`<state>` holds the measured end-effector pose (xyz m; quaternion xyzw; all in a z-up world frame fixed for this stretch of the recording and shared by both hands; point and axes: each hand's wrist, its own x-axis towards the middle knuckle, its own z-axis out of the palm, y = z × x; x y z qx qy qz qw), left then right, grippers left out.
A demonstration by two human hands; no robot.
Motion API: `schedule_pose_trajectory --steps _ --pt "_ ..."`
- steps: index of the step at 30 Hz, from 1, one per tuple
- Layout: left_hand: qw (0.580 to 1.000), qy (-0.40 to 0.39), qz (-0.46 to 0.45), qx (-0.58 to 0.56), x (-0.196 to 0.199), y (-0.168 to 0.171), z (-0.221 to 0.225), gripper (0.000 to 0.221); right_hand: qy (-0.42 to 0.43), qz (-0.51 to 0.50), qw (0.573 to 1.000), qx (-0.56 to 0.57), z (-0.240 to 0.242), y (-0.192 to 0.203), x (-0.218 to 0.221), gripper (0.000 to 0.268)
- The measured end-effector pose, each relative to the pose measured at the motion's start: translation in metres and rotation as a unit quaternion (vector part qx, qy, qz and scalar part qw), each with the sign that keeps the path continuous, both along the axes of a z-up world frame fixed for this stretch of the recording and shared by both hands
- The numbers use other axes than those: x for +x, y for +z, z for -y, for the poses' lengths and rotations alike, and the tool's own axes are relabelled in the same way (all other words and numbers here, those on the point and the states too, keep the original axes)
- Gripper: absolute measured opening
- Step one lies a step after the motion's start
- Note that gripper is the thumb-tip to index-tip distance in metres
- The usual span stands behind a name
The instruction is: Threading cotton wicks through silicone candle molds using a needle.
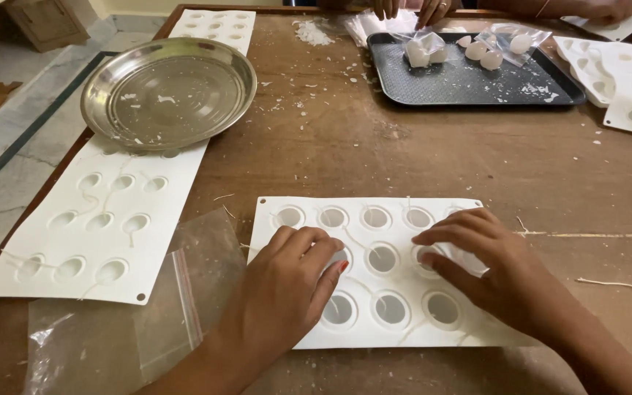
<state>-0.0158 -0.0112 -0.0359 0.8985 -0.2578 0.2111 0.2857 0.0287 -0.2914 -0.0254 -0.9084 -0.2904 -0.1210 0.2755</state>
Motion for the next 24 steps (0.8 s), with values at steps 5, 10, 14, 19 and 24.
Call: schedule_pose_trajectory --steps 5,10,14,19,24 --pt "1.0 -0.016 -0.016 0.002 0.0 -0.001 0.002 0.018 0.053 0.044 0.993 -0.092 -0.01 -0.007 -0.006 0.027" --pt "1.0 -0.025 -0.014 0.002 -0.002 -0.002 0.003 0.016 0.073 0.081 0.984 -0.138 -0.011 -0.015 -0.008 0.021" --pt "0.999 -0.049 -0.01 -0.014 -0.003 -0.006 0.003 0.018 0.064 0.009 0.996 -0.064 -0.012 -0.012 -0.009 0.021" --pt "0.998 -0.065 -0.009 -0.021 -0.004 -0.005 0.004 0.021 -0.025 -0.073 0.996 -0.049 -0.016 -0.009 -0.013 0.024" --pt "0.997 -0.068 -0.016 -0.012 -0.007 0.001 0.005 0.023 -0.03 -0.095 0.995 -0.014 -0.021 -0.004 -0.015 0.026"
